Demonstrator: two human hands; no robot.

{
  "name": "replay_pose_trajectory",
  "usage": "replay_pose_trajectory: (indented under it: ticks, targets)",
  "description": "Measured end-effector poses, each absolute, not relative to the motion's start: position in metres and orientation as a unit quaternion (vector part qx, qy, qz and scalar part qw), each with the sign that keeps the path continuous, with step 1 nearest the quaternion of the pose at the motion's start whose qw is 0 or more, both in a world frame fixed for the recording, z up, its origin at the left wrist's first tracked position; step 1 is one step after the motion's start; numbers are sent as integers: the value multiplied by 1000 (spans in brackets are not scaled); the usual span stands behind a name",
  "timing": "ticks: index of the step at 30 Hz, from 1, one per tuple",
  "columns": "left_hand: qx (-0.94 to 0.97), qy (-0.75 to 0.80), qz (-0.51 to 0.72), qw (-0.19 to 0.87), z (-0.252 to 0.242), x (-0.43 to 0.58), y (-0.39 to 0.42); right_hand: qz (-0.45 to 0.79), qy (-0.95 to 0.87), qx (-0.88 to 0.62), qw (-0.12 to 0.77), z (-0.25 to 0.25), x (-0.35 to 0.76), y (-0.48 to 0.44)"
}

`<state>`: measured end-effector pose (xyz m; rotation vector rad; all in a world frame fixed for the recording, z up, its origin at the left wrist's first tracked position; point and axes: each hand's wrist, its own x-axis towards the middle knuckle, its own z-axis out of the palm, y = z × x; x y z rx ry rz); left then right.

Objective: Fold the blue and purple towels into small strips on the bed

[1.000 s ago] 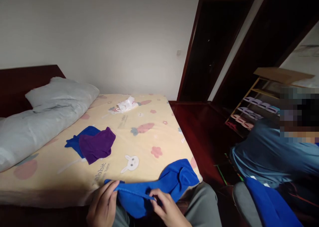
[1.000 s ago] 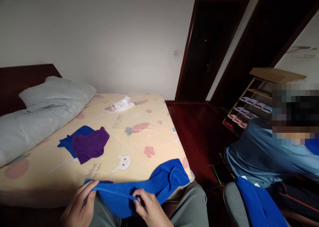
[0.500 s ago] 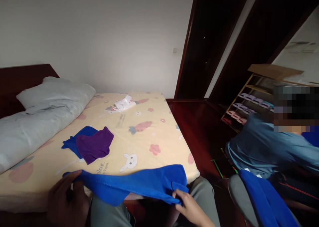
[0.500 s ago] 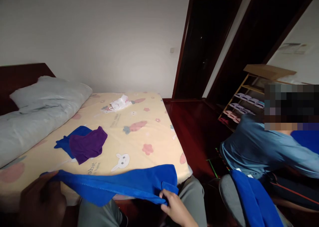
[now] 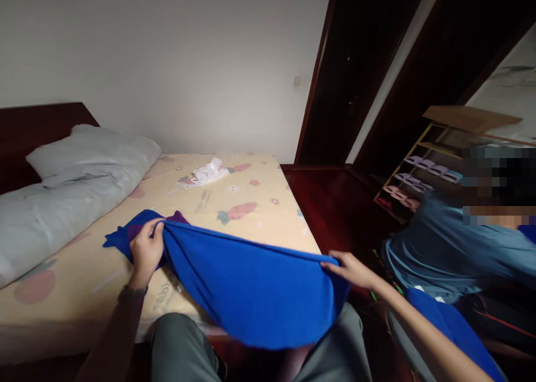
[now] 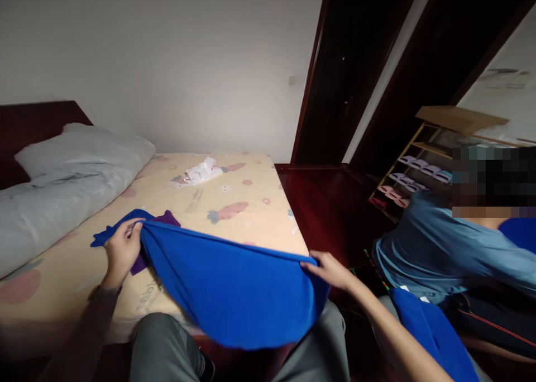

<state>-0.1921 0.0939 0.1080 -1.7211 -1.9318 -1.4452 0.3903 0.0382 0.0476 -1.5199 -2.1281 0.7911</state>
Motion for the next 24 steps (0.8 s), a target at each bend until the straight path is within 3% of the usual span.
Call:
replay_pose_trajectory:
  ticks: [5, 10, 14, 20, 24]
  targets:
    - [-523, -671, -512, 119, 121, -220, 165, 87, -754, -588, 278, 90, 401, 127]
    - [-519, -642, -543, 153, 97, -225, 158, -28, -767, -558, 315, 88, 402, 149]
    - [-548, -648, -521, 92, 29, -226, 130, -21, -760, -591, 269, 27, 405, 140]
    - [-577, -705, -397, -115, -108, -216, 88, 45, -702, -698, 133, -107, 401, 104]
    - [-587, -721, -342, -135, -155, -216, 62, 70, -674, -729, 99, -153, 404, 76]
